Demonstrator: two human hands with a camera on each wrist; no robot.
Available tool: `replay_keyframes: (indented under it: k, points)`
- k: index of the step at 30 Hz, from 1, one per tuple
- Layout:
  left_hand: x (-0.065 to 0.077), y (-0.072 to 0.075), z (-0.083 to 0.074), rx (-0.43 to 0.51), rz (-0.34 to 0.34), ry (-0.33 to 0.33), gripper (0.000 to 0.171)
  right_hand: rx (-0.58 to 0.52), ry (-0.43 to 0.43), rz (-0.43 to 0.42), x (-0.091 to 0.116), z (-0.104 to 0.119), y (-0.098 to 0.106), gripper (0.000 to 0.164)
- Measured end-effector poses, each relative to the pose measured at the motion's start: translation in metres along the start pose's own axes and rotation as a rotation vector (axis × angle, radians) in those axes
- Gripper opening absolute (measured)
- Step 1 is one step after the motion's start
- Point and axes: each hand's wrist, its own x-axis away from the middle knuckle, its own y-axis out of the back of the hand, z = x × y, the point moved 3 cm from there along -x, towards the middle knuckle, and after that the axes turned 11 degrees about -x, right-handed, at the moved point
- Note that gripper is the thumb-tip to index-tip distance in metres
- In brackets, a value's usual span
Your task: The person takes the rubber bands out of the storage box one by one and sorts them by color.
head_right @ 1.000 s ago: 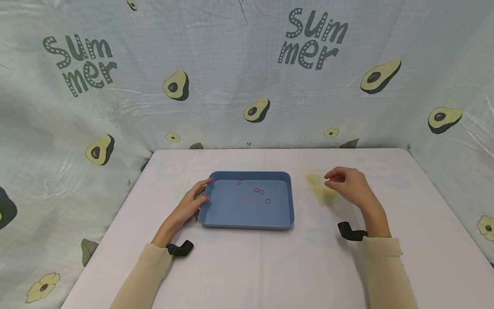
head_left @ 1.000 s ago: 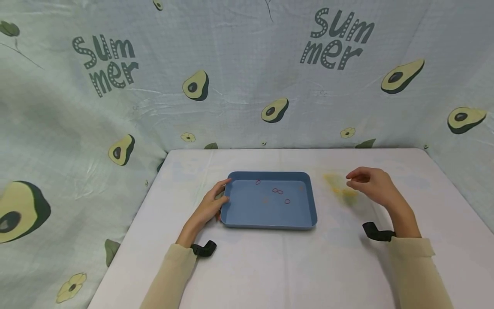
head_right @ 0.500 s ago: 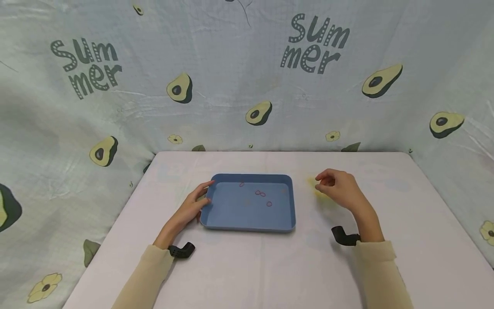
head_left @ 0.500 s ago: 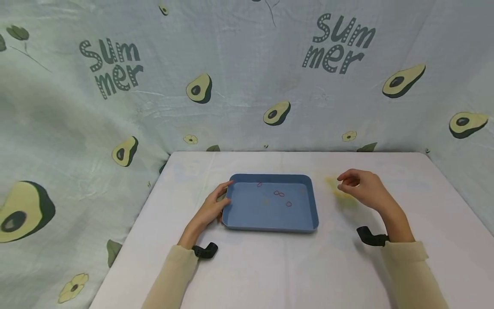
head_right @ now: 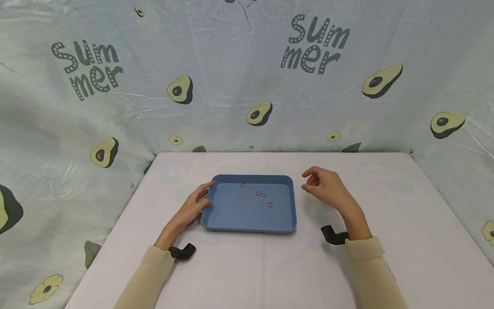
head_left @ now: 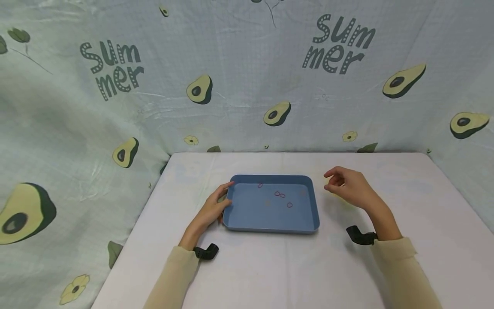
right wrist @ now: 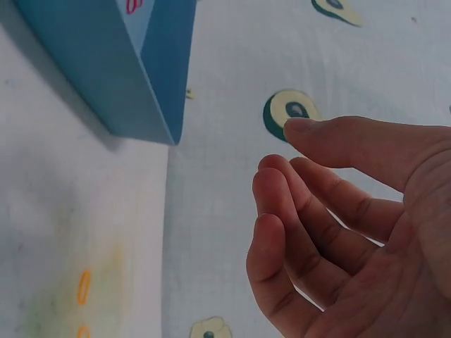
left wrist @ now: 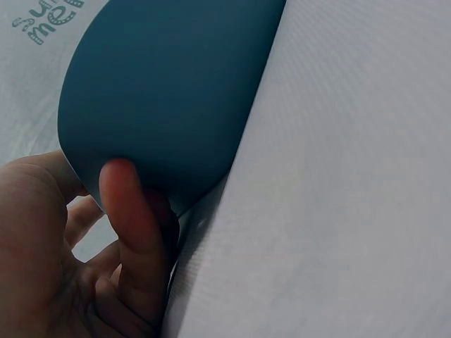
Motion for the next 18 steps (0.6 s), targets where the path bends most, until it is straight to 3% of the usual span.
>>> replay_keyframes:
  k: [9,18]
  points:
    - [-0.002,0.001,0.0,-0.04,-0.01,-0.018,0.057,0.019,0.021,0.039,-0.012,0.024,-0.011,0.028]
    - [0.001,-0.001,0.001,0.004,0.005,0.004,0.057,0.014,0.065,0.092,-0.018,0.04,-0.022,0.03]
